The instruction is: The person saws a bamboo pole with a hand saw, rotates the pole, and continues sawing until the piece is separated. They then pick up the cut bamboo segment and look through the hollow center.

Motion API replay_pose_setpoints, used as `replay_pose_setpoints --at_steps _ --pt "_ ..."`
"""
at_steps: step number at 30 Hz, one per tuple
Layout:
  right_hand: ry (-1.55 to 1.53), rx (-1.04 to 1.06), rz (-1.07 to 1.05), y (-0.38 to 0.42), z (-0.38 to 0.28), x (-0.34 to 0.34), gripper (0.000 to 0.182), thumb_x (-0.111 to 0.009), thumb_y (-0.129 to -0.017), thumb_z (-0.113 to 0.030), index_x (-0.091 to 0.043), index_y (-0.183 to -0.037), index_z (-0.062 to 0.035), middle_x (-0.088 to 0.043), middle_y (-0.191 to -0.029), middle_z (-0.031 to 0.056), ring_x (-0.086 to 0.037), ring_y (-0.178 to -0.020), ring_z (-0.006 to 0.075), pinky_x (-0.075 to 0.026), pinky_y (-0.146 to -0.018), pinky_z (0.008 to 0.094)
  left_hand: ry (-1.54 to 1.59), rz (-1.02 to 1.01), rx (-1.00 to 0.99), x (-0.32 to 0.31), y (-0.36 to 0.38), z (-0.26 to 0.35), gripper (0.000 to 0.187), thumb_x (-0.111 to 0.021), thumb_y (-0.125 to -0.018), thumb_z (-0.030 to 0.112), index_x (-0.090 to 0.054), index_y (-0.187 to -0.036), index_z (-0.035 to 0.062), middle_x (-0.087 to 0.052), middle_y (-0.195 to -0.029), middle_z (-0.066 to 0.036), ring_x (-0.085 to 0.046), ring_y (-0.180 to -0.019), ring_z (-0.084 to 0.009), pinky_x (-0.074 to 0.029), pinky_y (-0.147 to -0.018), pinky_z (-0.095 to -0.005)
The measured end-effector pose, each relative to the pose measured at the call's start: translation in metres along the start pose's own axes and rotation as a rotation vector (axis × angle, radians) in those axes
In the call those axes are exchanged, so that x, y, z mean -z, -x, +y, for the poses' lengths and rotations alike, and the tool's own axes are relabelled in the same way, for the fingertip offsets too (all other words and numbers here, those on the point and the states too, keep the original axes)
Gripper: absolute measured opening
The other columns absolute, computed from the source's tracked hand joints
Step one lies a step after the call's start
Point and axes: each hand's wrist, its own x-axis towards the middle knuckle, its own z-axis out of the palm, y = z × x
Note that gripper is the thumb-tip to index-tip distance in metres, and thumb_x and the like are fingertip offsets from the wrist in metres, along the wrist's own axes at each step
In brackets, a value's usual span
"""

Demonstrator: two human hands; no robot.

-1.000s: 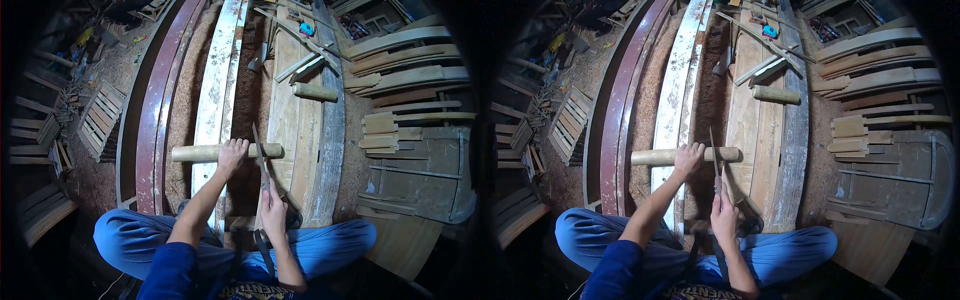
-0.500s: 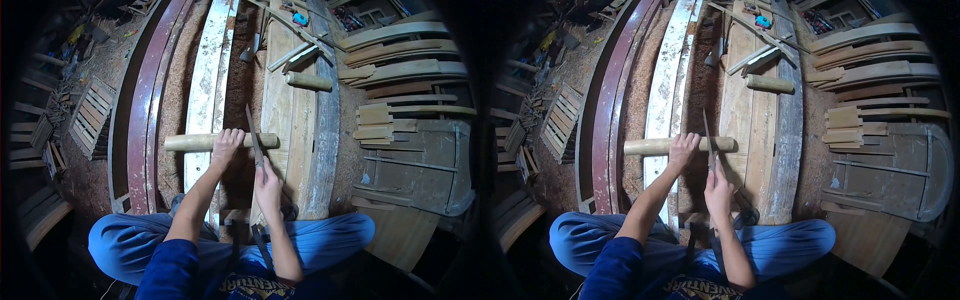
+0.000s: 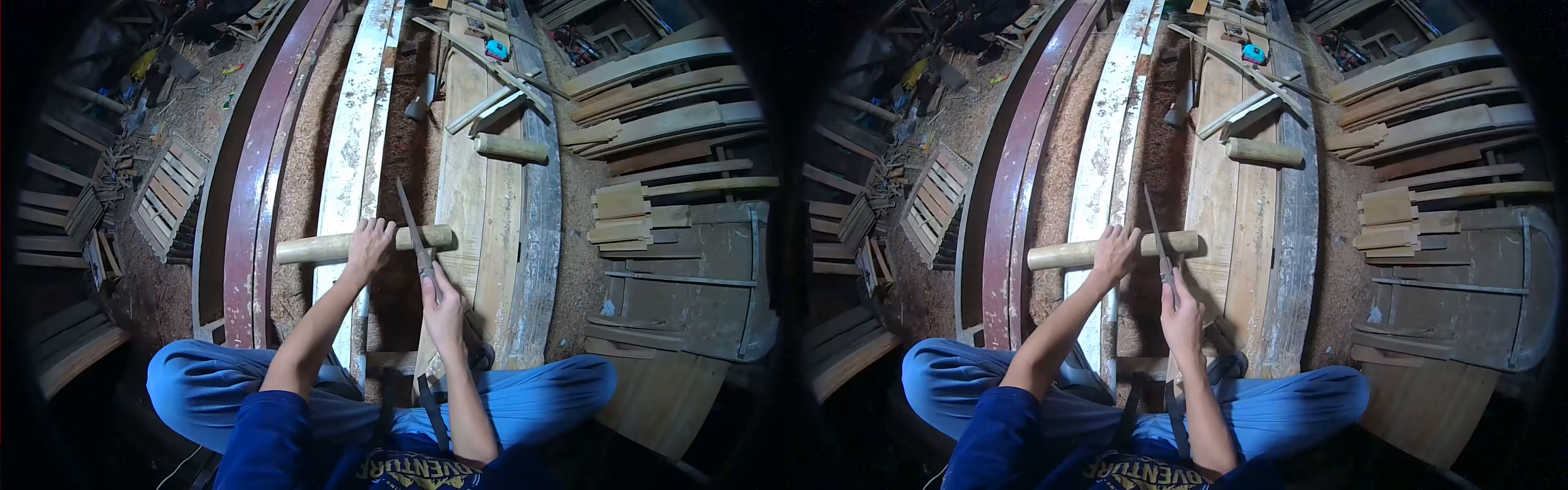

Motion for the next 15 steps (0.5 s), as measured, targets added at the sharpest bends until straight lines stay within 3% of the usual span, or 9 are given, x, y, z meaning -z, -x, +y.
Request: replay_pose_setpoints --at_steps 2,3,5,6,10,11,13,14,15 --pt "-0.061 0.296 0.093 0.001 0.026 -0.010 0.049 -0.060 -0.105 -0.023 -0.053 -0.148 -0.0004 -0.075 -0.101 0.0195 -0.072 -0.073 0.0245 -0.055 -0.066 0.0375 -0.055 0.020 0.021 -0.016 -0.009 -0.003 0.046 -0.078 -0.071 0.016 -0.054 -0.110 0.0114 -0.056 -0.096 -0.006 -0.060 -0.096 -0.0238 -0.044 -0.083 -0.0380" --pt "-0.065 0.300 0.092 0.004 0.019 -0.009 0.049 -0.060 -0.105 -0.023 -0.053 -0.148 -0.0004 -0.075 -0.101 0.0195 -0.072 -0.073 0.0245 -0.055 -0.066 0.0375 -0.060 0.022 0.023 -0.015 -0.015 -0.003 0.046 -0.078 -0.071 0.016 -0.054 -0.110 0.0114 -0.056 -0.096 -0.006 -0.060 -0.096 -0.0238 -0.044 -0.083 -0.0380" --pt "-0.393 -0.088 -0.105 0.015 0.008 -0.003 0.055 -0.061 -0.105 -0.020 -0.046 -0.154 -0.0013 -0.071 -0.098 0.0067 -0.062 -0.067 0.0115 -0.052 -0.061 0.0301 -0.065 0.011 0.039 -0.007 -0.030 -0.002 0.050 -0.076 -0.076 0.021 -0.055 -0.118 0.0071 -0.058 -0.102 -0.011 -0.061 -0.101 -0.0283 -0.045 -0.090 -0.0414" --pt "-0.450 -0.118 -0.085 0.014 0.009 -0.005 0.060 -0.062 -0.104 -0.016 -0.040 -0.158 -0.0032 -0.062 -0.092 0.0012 -0.050 -0.063 0.0053 -0.048 -0.057 0.0242 -0.006 -0.123 -0.001 0.001 -0.033 -0.002 0.056 -0.079 -0.078 0.029 -0.055 -0.123 0.0054 -0.058 -0.108 -0.014 -0.060 -0.104 -0.0296 -0.045 -0.093 -0.0422" --pt "-0.403 -0.170 -0.097 0.012 -0.002 0.007 0.060 -0.062 -0.105 -0.020 -0.039 -0.157 0.0004 -0.062 -0.093 0.0024 -0.052 -0.066 0.0042 -0.045 -0.058 0.0218 0.135 -0.253 0.006 0.011 -0.042 -0.006 0.070 -0.084 -0.076 0.040 -0.054 -0.128 0.0043 -0.061 -0.113 -0.016 -0.061 -0.113 -0.0324 -0.045 -0.098 -0.0435" --pt "-0.313 -0.066 -0.040 0.013 0.006 0.004 0.058 -0.061 -0.106 -0.021 -0.042 -0.155 0.0017 -0.064 -0.104 0.0073 -0.057 -0.080 0.0096 -0.048 -0.071 0.0253 0.135 -0.253 0.008 0.007 -0.045 -0.012 0.070 -0.084 -0.076 0.040 -0.054 -0.128 0.0043 -0.061 -0.113 -0.016 -0.061 -0.113 -0.0324 -0.045 -0.098 -0.0435" --pt "-0.127 0.140 0.080 0.011 -0.003 0.004 0.054 -0.060 -0.106 -0.023 -0.046 -0.151 0.0042 -0.069 -0.126 0.0171 -0.069 -0.107 0.0206 -0.052 -0.095 0.0321 0.197 -0.321 -0.028 0.006 -0.052 -0.018 0.060 -0.086 -0.074 0.044 -0.057 -0.112 0.0069 -0.067 -0.104 -0.012 -0.067 -0.105 -0.0299 -0.053 -0.089 -0.0441" --pt "-0.189 -0.025 0.021 0.019 -0.008 0.011 0.052 -0.060 -0.106 -0.022 -0.049 -0.148 0.0064 -0.064 -0.139 0.0227 -0.061 -0.128 0.0249 -0.043 -0.110 0.0354 0.175 -0.482 0.022 0.004 -0.054 -0.015 0.058 -0.087 -0.074 0.041 -0.056 -0.111 0.0080 -0.071 -0.100 -0.012 -0.071 -0.100 -0.0306 -0.057 -0.083 -0.0436" --pt "-0.188 -0.025 0.020 0.023 -0.010 0.010 0.052 -0.060 -0.106 -0.022 -0.049 -0.148 0.0064 -0.064 -0.139 0.0227 -0.061 -0.128 0.0249 -0.043 -0.110 0.0354 0.176 -0.482 0.022 0.000 -0.052 -0.011 0.058 -0.087 -0.074 0.041 -0.056 -0.111 0.0080 -0.071 -0.100 -0.012 -0.071 -0.100 -0.0306 -0.057 -0.083 -0.0436"
